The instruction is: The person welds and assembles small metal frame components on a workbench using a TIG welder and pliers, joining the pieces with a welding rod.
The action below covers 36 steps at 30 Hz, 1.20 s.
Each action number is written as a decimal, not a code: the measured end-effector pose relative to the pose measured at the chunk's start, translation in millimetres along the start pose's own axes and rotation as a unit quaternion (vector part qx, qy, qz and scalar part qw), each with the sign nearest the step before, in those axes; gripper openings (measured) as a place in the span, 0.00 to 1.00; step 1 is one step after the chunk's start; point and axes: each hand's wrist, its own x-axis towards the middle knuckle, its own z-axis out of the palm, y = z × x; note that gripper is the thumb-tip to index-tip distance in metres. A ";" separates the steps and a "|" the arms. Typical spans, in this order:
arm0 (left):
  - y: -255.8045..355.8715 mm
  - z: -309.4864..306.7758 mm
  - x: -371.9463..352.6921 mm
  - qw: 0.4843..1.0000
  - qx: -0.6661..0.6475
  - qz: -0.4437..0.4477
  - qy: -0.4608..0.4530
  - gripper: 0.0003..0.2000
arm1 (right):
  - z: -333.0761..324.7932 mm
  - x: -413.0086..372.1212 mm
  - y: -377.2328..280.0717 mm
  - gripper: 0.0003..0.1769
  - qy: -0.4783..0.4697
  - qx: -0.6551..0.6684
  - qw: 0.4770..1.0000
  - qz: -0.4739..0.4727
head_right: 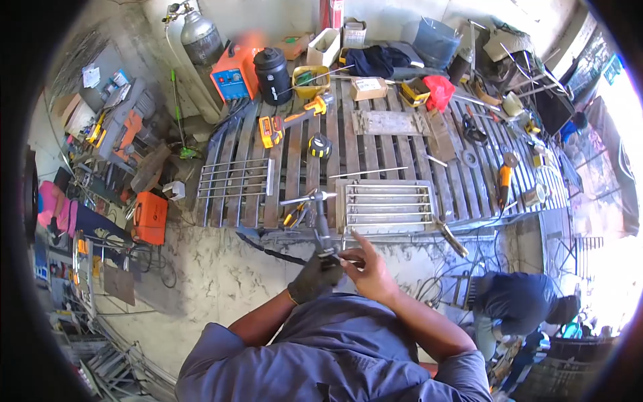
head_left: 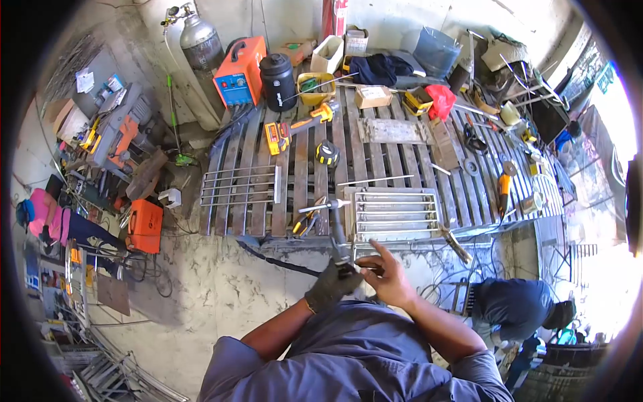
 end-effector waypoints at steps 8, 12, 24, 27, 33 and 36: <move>50.6 -33.6 -60.4 0.961 -0.264 -0.080 -0.037 0.18 | -45.2 -76.9 35.0 0.33 0.015 -0.101 0.981 0.165; 59.0 -9.8 -48.9 0.958 -0.266 -0.047 -0.100 0.21 | -28.5 -84.9 59.1 0.41 0.000 -0.082 0.991 0.108; 42.0 18.7 -20.8 0.954 -0.237 -0.149 -0.109 0.13 | -6.4 -86.8 122.0 0.21 -0.097 -0.006 0.989 0.111; 52.6 -1.9 -21.3 0.974 -0.167 -0.145 -0.052 0.11 | -16.4 -106.8 131.5 0.24 -0.010 -0.021 0.985 0.171; 51.8 9.3 -8.7 0.987 0.092 -0.062 -0.114 0.18 | -36.2 -114.3 105.8 0.21 0.056 -0.007 0.984 0.167; 52.2 32.2 5.4 0.972 0.219 -0.048 -0.073 0.18 | -47.2 -106.4 75.8 0.22 0.042 -0.006 0.987 0.154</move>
